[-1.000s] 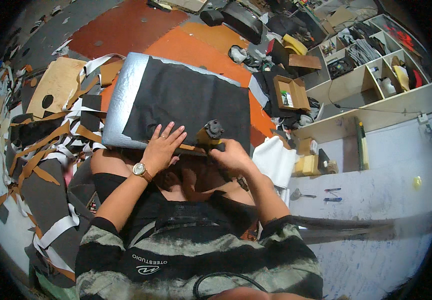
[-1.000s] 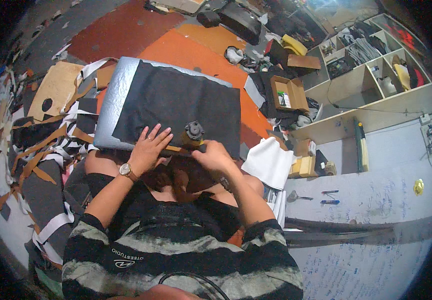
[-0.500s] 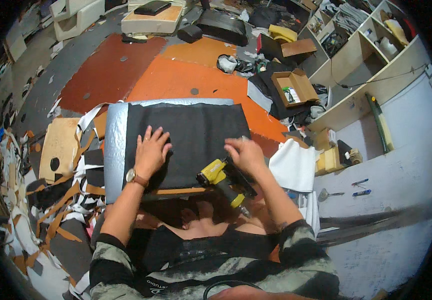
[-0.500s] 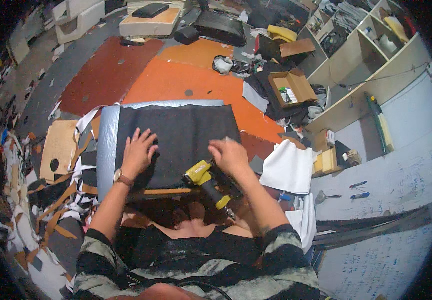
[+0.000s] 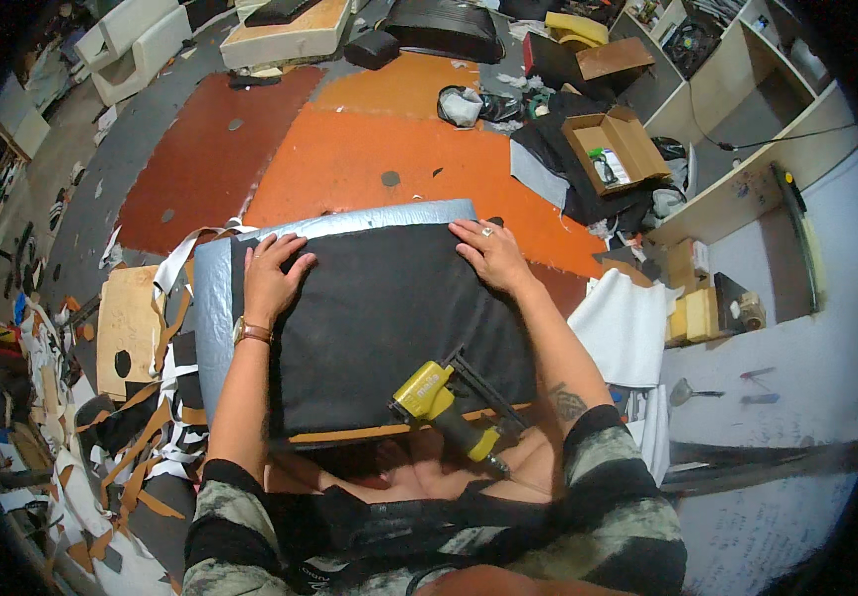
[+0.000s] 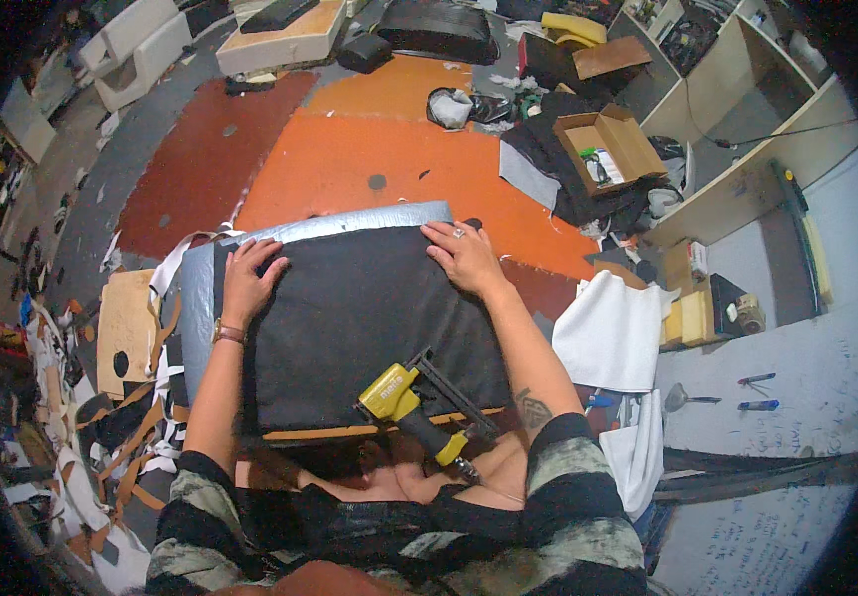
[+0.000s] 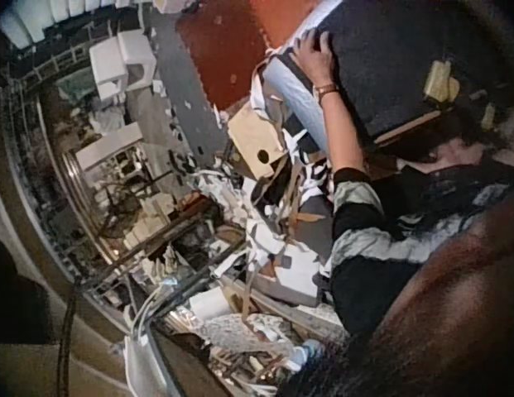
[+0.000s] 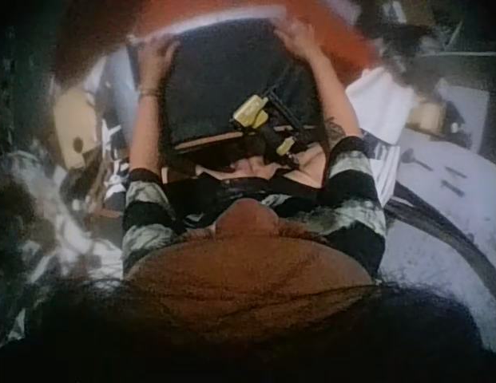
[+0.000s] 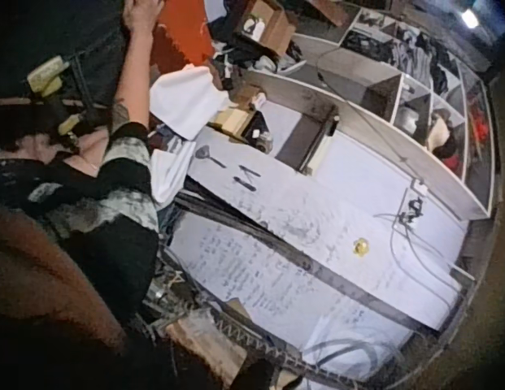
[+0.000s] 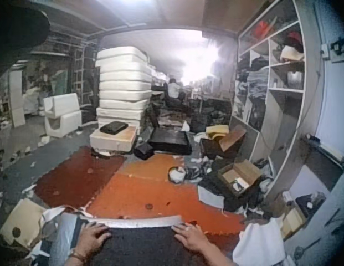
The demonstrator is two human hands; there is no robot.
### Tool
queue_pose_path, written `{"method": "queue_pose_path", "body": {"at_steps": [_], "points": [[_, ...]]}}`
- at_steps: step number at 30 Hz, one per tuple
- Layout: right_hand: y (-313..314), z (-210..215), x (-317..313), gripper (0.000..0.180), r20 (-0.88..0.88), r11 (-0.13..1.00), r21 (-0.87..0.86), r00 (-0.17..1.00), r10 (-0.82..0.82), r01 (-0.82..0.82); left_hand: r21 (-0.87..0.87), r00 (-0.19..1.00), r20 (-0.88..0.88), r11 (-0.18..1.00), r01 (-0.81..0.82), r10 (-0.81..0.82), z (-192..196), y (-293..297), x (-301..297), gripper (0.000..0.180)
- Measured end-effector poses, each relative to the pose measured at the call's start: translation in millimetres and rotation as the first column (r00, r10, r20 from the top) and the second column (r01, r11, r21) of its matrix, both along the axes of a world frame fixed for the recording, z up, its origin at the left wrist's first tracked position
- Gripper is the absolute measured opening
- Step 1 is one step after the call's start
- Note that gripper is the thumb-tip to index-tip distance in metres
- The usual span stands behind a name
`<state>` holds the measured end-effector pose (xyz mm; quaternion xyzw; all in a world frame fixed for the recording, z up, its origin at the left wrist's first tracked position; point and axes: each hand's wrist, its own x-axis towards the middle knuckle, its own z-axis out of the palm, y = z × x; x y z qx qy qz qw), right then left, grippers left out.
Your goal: The person staples a black fabric cover onto a rectangular wooden cushion frame using a pneumatic staple gun. They then flip the cushion and attach a white fabric backing to the opposite side.
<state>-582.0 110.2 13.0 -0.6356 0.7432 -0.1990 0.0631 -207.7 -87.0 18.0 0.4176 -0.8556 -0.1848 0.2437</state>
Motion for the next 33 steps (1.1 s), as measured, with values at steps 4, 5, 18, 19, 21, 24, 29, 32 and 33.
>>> {"method": "queue_pose_path", "body": {"at_steps": [4, 5, 18, 19, 21, 24, 29, 32, 33], "points": [[-11.2, -1.2, -8.8, 0.035, 0.179, 0.997, -0.058, 0.983, -0.047, 0.058, -0.024, 0.999, -0.047, 1.000, 0.013, -0.014, -1.6, -12.4, -3.8, 0.033], [-12.8, 5.0, -2.4, 0.031, 0.190, 0.995, -0.055, 0.979, -0.070, 0.082, -0.019, 0.998, -0.052, 1.000, 0.018, -0.019, 0.5, -13.9, -0.8, 0.032], [-25.7, 48.3, -15.1, 0.027, 0.232, 0.915, 0.365, 0.935, -0.268, 0.172, 0.166, 0.973, 0.221, 0.986, 0.035, -0.072, 33.1, -47.4, -6.3, 0.036], [-30.1, 52.6, -8.2, 0.029, 0.169, 0.910, 0.368, 0.949, -0.266, 0.190, 0.041, 0.970, 0.221, 0.994, 0.098, -0.105, 27.7, -49.8, -3.8, 0.044], [-35.4, 53.8, 2.1, 0.032, 0.039, 0.896, 0.376, 0.962, -0.268, 0.235, 0.154, 0.958, 0.266, 0.986, 0.067, -0.106, 25.3, -53.4, -5.7, 0.044], [-42.6, 53.0, -7.6, 0.032, 0.078, 0.869, 0.435, 0.952, -0.296, 0.235, 0.229, 0.942, 0.307, 0.971, 0.065, -0.135, 33.2, -55.2, -16.6, 0.043], [-51.6, 49.1, -15.6, 0.034, 0.114, 0.847, 0.503, 0.958, -0.262, 0.172, 0.177, 0.952, 0.273, 0.980, 0.091, -0.137, 27.7, -57.1, -13.5, 0.039], [-51.4, 49.5, -16.9, 0.032, 0.077, 0.847, 0.516, 0.978, -0.192, 0.125, 0.242, 0.942, 0.308, 0.969, 0.058, -0.133, 35.1, -57.0, -18.2, 0.037], [-52.1, 50.8, -15.3, 0.031, 0.055, 0.851, 0.512, 0.984, -0.167, 0.116, 0.236, 0.944, 0.302, 0.970, 0.064, -0.136, 34.1, -58.7, -17.8, 0.036]]}}
